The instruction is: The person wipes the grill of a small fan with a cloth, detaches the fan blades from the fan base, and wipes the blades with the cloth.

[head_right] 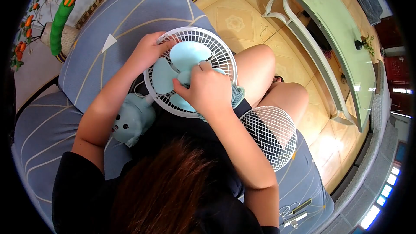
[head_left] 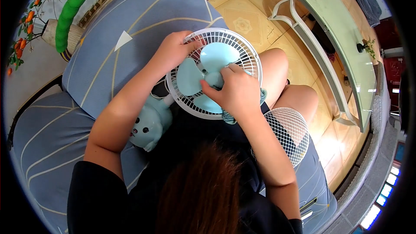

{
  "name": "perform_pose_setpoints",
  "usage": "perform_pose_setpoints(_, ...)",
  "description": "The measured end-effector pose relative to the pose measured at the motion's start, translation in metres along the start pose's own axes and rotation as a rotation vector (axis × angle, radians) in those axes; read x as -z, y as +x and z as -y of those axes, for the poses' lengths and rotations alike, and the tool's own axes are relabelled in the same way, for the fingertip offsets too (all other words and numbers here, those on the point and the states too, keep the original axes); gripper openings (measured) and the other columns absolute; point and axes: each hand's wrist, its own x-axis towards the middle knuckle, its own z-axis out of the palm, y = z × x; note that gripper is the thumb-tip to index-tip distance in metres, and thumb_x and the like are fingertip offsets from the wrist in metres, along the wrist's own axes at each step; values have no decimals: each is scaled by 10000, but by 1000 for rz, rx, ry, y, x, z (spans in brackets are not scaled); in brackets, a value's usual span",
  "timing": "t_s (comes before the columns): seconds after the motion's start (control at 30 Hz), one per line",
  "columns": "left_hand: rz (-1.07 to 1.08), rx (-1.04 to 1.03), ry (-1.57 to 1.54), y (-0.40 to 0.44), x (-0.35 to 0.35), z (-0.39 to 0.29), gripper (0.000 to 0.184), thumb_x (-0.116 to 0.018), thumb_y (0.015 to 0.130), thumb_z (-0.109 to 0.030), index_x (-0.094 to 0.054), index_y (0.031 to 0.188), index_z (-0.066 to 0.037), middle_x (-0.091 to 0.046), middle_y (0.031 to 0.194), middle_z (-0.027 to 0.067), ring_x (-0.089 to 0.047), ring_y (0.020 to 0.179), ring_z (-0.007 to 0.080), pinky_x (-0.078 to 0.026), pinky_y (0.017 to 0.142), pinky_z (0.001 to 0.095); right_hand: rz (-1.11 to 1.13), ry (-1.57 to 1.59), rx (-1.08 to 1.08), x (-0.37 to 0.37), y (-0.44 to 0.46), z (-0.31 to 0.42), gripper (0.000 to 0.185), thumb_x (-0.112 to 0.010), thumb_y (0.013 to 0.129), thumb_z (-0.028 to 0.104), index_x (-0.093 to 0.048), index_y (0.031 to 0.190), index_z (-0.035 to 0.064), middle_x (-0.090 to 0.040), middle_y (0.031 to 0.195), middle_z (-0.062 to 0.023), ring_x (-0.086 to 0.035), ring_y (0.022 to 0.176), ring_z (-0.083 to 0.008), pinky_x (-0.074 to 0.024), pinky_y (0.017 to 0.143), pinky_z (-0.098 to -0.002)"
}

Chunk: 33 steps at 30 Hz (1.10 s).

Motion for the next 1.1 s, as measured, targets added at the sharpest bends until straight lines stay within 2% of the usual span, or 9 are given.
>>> perform_pose_setpoints(0.23,5,-48,37,4,-3,7,301,-706,922,-244,-697,1056,25,-727,808,119,-683,705,160,-536,663,320,21,-16,151,7,5,-10,509,-748,769,490,-639,678,2,-594,700,-96,-638,548,-276,-542,525,-377)
perform_pose_setpoints(0.43,3,12,21,0,-5,0,315,-707,924,-255,-697,1042,37,-729,815,113,-683,705,160,-533,667,319,15,3,6,5,-1,-4,474,-782,734,460,-618,652,23,-574,668,-81,-604,546,-263,-512,518,-368)
perform_pose_setpoints(0.53,28,25,67,2,-4,0,323,-707,926,-260,-696,1040,42,-727,813,99,-679,705,147,-532,667,314,1,25,-16,2,-5,-5,514,-751,765,490,-647,691,-9,-594,699,-106,-633,542,-279,-543,522,-376)
perform_pose_setpoints(0.73,30,30,-8,2,-6,2,318,-708,925,-262,-701,1031,38,-723,797,97,-674,700,141,-529,663,307,45,4,104,8,1,-10,518,-760,756,484,-639,672,-13,-584,681,-114,-627,532,-280,-541,517,-384)
perform_pose_setpoints(0.83,43,38,49,1,-4,-4,312,-706,928,-261,-706,1025,36,-725,795,97,-675,700,139,-528,662,305,38,1,108,9,1,-9,517,-761,755,484,-632,655,-6,-577,669,-111,-627,529,-280,-540,516,-380)
perform_pose_setpoints(1.03,32,37,4,1,-6,3,301,-705,931,-263,-717,1024,24,-727,795,86,-672,699,133,-527,660,306,-60,23,-16,0,-9,-2,521,-762,754,492,-624,637,4,-566,653,-99,-627,530,-276,-534,511,-373)
perform_pose_setpoints(1.1,44,45,-20,1,-6,4,298,-706,930,-260,-718,1032,19,-730,802,86,-674,700,134,-529,663,306,-28,13,33,2,-8,-5,522,-763,753,496,-626,642,4,-570,662,-100,-626,526,-276,-535,514,-375)
